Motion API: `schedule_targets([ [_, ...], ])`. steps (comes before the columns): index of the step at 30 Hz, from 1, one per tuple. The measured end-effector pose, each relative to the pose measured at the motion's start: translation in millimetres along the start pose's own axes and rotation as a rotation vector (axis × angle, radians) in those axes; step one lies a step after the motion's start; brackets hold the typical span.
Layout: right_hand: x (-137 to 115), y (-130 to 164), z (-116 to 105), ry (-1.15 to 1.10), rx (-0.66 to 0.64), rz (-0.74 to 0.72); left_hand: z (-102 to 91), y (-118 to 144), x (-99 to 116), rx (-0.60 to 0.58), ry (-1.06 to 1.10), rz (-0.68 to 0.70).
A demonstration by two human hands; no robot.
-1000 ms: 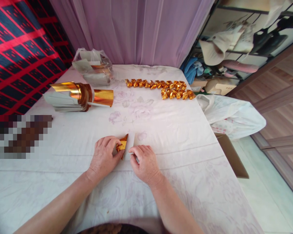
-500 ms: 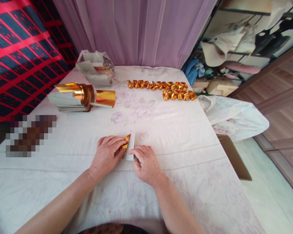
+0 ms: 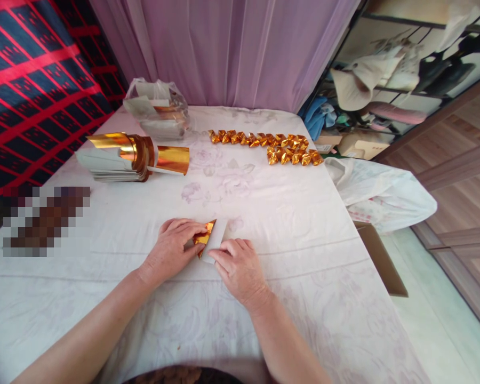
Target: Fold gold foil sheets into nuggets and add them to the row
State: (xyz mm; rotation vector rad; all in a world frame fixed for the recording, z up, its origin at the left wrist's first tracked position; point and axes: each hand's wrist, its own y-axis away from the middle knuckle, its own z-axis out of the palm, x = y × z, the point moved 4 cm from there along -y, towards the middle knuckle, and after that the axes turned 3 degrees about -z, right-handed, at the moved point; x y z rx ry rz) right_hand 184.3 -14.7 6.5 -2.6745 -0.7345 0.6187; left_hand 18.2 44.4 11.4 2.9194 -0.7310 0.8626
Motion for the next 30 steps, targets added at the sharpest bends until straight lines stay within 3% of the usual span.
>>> schedule_targets([
  [6,-3,-3,-5,0.057,-0.068,0.008,-1.6,3,-2,-0.035,0.022,0.027],
  [14,-5,-2,-8,0.034,-0.023,-0.003,1.2,7,-4,-0.07,0.02,0.039],
  [21,-7,-4,1,-0.074,-0.036,-0.01,1.4,8,-3,-0.068,0.017,0.049],
  [30,0,-2,3,-0.156,0.046,0.119,0.3,11,-2,-0.07,-0.015,0.083],
])
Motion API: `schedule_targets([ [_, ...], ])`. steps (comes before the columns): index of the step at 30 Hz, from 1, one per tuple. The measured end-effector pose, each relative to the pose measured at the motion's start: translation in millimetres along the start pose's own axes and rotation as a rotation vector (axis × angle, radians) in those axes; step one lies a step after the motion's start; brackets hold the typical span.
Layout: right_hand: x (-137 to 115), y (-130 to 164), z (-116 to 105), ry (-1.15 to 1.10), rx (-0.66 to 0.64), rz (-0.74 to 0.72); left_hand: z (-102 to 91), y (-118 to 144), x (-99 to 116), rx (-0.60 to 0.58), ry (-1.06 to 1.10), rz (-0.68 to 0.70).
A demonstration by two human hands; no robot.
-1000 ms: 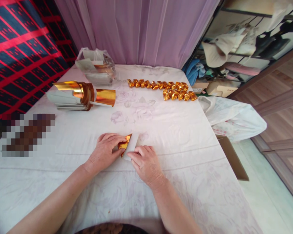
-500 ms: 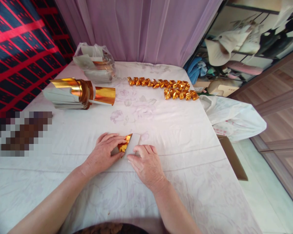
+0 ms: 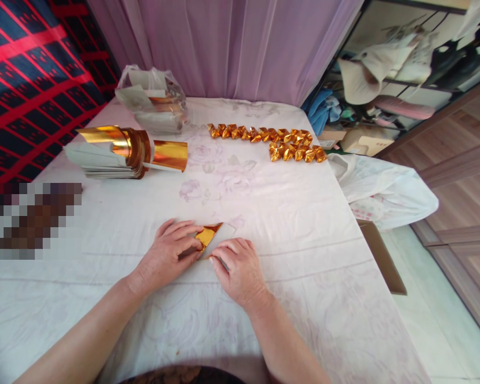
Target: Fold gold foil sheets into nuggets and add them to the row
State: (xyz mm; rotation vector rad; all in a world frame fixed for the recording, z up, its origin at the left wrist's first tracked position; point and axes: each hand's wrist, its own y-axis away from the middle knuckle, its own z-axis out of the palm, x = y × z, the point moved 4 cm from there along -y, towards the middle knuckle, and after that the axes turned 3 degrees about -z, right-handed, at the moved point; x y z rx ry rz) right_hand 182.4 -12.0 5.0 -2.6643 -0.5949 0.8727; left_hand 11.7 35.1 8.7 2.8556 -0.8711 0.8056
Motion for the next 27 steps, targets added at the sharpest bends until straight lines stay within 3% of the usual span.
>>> schedule_targets([
  [12,0.4,-3.2,6.5,0.027,0.036,0.165,1.5,2.0,-1.2,-0.034,0.028,-0.028],
  [27,0.1,-4.3,9.8,0.067,0.028,0.216,0.3,3.3,-1.2,-0.052,0.048,-0.031],
])
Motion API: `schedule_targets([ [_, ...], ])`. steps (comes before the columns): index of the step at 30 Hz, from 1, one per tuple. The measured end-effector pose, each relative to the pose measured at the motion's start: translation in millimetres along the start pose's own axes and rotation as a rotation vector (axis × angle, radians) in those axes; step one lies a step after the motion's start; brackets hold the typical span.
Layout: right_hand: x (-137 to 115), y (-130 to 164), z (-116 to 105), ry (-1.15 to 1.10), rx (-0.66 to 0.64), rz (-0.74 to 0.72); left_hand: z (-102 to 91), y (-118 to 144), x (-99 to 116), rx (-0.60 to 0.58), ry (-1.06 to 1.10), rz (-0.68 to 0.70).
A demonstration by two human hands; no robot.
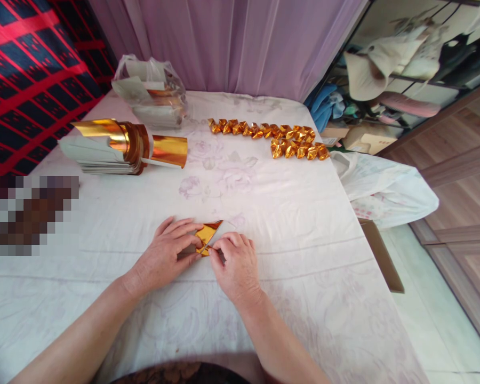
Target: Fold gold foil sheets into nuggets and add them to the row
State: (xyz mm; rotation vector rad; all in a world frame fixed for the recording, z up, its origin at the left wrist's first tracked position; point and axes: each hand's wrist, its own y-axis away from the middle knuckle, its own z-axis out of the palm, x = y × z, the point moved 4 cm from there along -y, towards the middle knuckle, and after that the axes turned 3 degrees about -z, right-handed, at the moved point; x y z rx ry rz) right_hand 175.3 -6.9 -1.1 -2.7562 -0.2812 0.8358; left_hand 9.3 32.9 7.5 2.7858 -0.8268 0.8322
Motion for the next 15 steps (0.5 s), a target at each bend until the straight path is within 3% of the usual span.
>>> schedule_targets([
  [15,-0.5,-1.5,1.5,0.041,-0.008,0.028,1.6,-0.3,0.7,-0.004,0.005,-0.017],
])
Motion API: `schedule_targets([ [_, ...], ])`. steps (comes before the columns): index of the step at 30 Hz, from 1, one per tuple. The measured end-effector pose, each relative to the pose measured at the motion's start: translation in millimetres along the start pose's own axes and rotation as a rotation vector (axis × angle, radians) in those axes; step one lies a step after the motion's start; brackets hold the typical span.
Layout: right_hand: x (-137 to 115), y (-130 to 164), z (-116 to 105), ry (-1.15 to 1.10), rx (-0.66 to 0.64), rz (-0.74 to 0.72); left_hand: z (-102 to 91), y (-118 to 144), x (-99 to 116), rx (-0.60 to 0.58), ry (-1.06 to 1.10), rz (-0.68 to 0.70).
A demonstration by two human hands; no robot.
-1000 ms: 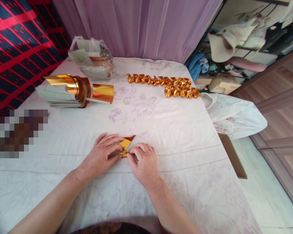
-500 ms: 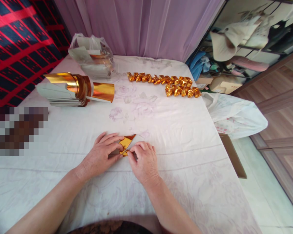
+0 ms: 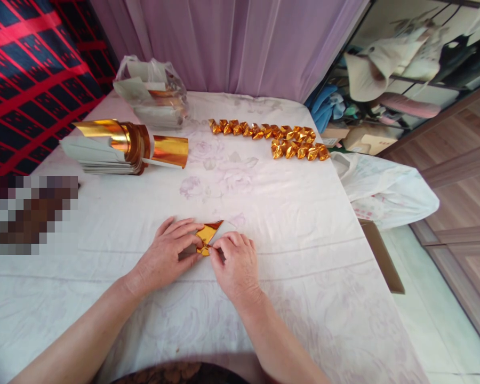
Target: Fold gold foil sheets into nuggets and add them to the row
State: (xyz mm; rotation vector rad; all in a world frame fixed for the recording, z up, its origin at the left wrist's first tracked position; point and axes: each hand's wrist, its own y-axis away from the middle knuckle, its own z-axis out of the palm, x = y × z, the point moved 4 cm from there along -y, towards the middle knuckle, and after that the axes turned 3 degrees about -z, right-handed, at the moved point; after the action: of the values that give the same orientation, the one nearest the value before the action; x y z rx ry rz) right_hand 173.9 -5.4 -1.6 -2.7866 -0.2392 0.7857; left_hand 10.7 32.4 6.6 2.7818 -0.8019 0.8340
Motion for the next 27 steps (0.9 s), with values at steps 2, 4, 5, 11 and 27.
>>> schedule_targets([
  [2,-0.2,-0.3,-0.1,0.005,-0.006,0.008,0.5,0.2,0.5,0.005,0.003,-0.006],
  [4,-0.7,-0.6,-0.2,0.009,-0.01,0.015,0.8,0.2,0.9,0.005,0.006,-0.013],
  [5,-0.9,-0.6,-0.2,0.011,-0.01,0.017,1.0,0.2,1.1,0.004,0.007,-0.016],
  [11,-0.8,-0.2,0.7,0.023,0.003,0.019,0.4,-0.8,2.1,0.008,0.008,-0.032],
  [27,0.7,0.4,2.4,0.022,0.003,0.017,3.5,-0.8,7.0,0.062,-0.027,-0.063],
])
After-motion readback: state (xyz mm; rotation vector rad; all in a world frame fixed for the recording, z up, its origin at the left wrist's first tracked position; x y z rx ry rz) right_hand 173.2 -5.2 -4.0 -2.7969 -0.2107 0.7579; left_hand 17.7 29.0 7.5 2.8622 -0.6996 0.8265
